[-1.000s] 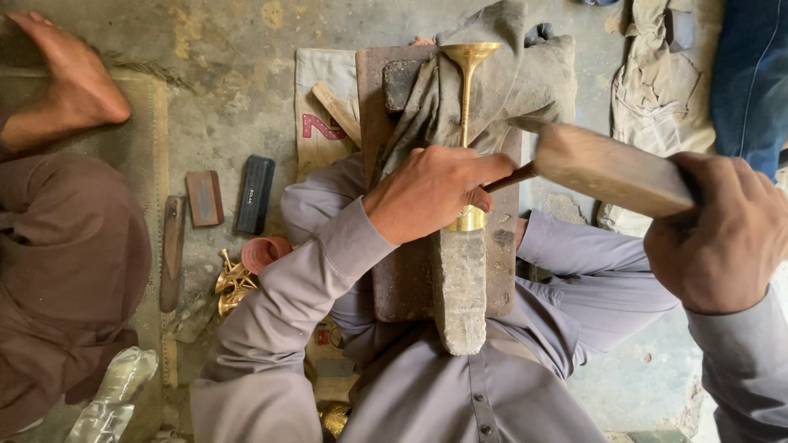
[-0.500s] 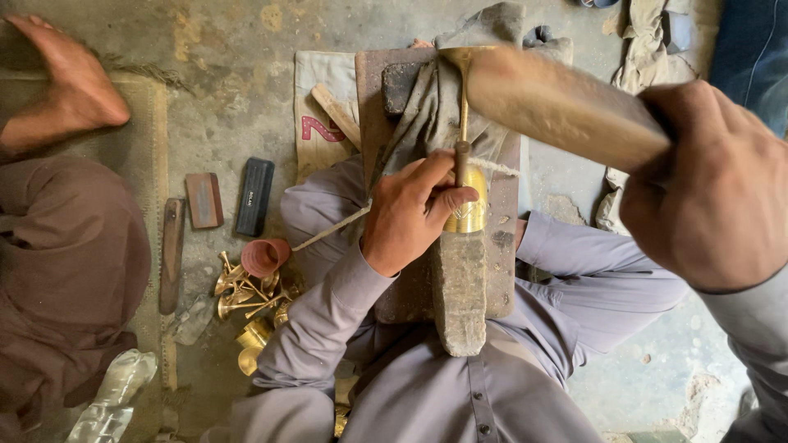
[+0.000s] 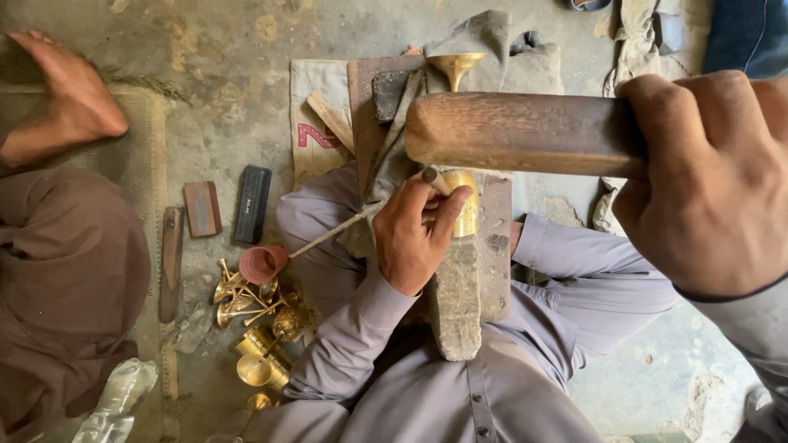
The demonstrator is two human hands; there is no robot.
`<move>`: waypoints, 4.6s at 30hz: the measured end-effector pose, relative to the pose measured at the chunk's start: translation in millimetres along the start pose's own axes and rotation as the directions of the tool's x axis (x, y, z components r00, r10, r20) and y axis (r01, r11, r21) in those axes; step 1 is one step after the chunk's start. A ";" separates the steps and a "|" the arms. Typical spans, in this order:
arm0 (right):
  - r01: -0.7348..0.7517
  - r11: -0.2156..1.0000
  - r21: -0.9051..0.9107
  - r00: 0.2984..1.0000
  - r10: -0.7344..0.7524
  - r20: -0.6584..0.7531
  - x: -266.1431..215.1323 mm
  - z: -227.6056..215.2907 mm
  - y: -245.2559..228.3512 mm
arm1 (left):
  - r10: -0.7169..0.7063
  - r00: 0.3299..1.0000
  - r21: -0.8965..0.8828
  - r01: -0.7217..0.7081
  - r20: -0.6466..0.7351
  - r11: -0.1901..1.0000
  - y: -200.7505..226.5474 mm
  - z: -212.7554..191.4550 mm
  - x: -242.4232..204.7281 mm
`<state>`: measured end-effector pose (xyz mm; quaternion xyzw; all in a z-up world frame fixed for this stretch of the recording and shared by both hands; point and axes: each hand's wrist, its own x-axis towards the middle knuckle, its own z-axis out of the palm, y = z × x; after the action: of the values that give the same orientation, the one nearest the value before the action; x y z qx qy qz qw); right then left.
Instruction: The person sits on the floor and uses a wooden mallet to repeatedly strike a brass object held against a stone block. The person rotates the object periodically to work on different areas.
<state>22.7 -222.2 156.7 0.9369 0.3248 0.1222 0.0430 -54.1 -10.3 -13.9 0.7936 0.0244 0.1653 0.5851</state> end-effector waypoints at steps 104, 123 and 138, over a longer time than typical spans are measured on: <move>-0.476 0.847 0.238 0.874 0.485 0.022 -90.1 48.9 -20.9 | 0.254 0.693 0.017 -0.359 0.674 0.933 3.3 -10.9 84.8; -0.492 0.611 0.620 0.793 0.608 0.031 -116.1 102.2 -12.9 | 0.230 0.559 0.029 -0.415 0.797 0.909 16.6 -2.9 96.8; -0.403 0.587 0.702 0.842 0.539 0.032 -56.8 50.5 0.9 | 0.271 0.804 0.037 -0.341 0.530 0.939 -1.2 -12.7 74.4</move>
<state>-6.9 -258.2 96.6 0.9210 0.0877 0.0866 -0.3696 12.6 19.1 5.7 0.8383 -0.2512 0.0364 0.4826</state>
